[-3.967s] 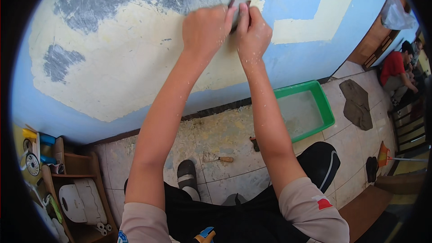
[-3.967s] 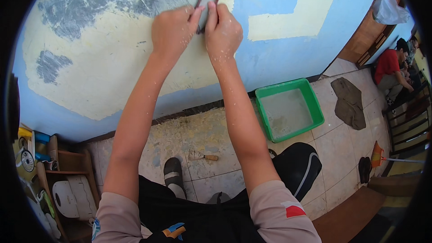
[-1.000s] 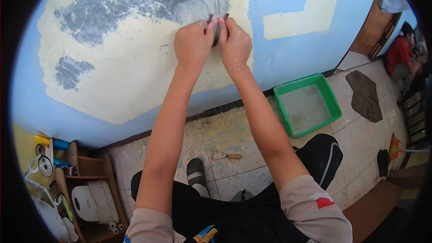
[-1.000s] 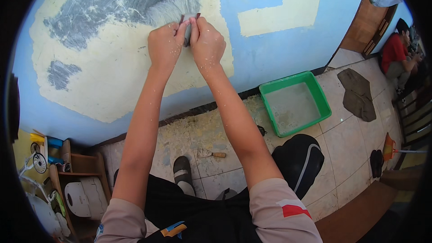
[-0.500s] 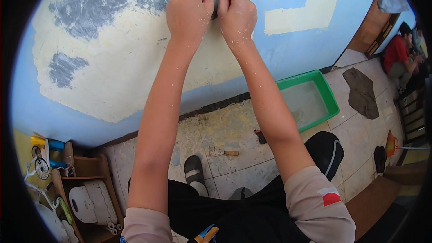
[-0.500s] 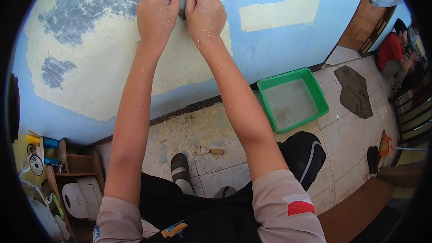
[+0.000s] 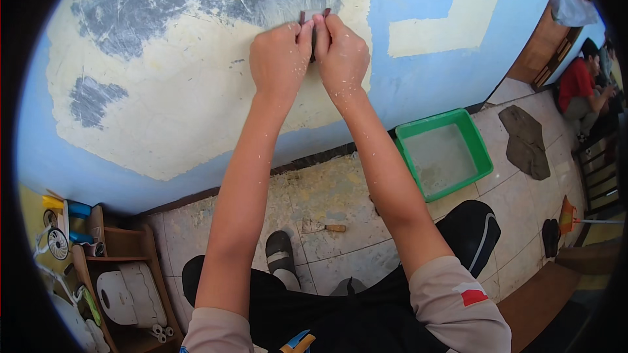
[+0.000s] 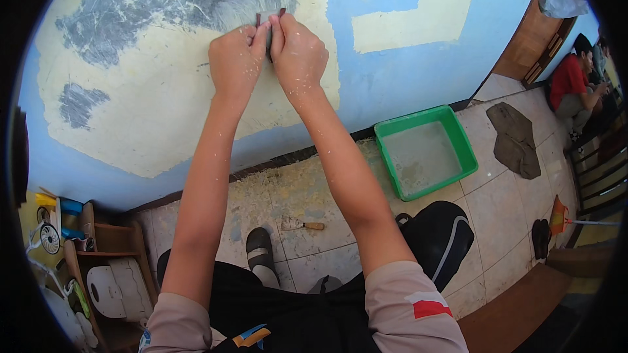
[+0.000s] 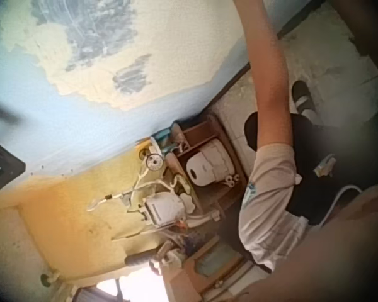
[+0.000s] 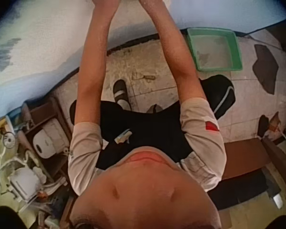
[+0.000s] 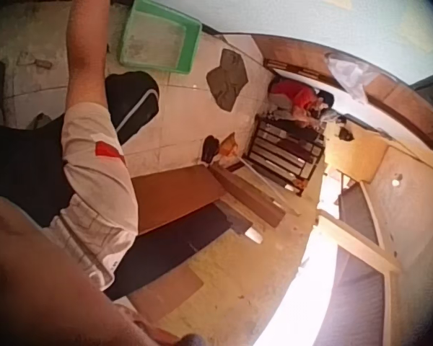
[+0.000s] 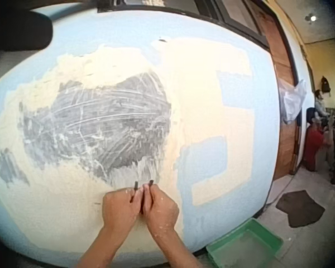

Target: The person scrapes damaged paint from a wall with a scraper, then applies patching compound to the wall with a putty knife.

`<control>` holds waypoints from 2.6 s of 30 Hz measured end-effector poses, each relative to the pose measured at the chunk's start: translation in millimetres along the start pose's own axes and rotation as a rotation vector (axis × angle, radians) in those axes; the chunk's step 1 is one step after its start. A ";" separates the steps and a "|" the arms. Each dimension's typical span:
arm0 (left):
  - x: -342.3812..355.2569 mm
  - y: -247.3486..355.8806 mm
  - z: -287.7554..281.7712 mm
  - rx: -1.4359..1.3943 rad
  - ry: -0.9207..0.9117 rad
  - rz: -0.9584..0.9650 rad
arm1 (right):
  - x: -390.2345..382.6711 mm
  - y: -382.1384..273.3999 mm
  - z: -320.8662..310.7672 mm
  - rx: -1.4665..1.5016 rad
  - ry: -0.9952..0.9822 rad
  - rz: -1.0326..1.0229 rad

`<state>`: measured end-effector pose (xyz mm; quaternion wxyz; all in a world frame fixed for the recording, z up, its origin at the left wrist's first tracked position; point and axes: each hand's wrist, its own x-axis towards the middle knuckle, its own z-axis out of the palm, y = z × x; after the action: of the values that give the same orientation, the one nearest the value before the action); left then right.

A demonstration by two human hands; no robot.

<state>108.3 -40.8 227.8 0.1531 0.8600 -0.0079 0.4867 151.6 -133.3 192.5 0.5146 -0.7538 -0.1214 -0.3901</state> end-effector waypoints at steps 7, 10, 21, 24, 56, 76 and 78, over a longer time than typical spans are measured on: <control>23.9 2.1 -12.5 -0.014 0.040 0.013 | 24.8 -17.7 -0.4 0.029 0.064 -0.151; -3.0 -6.4 -5.4 -0.013 0.002 -0.033 | -5.9 0.6 4.3 0.040 -0.023 -0.075; -11.7 -13.3 -12.8 -0.011 -0.094 -0.097 | -11.3 -7.4 6.2 0.083 -0.035 -0.028; 10.0 -10.7 -23.4 -0.095 -0.019 -0.090 | 4.9 -22.8 3.3 0.121 -0.084 0.000; -37.4 -49.0 -26.7 -0.082 -0.070 -0.207 | -54.4 -16.4 33.1 0.150 -0.076 -0.021; -41.6 -47.3 -22.8 -0.252 0.159 -0.253 | -50.8 -23.2 14.1 0.156 -0.205 0.021; -39.7 -46.6 -23.0 -0.204 0.151 -0.250 | -50.5 -22.8 14.0 0.144 -0.209 0.063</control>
<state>75.8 4.4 193.6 0.2989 0.7954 0.0613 0.5236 111.1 -100.0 169.7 0.5640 -0.7548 -0.1782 -0.2835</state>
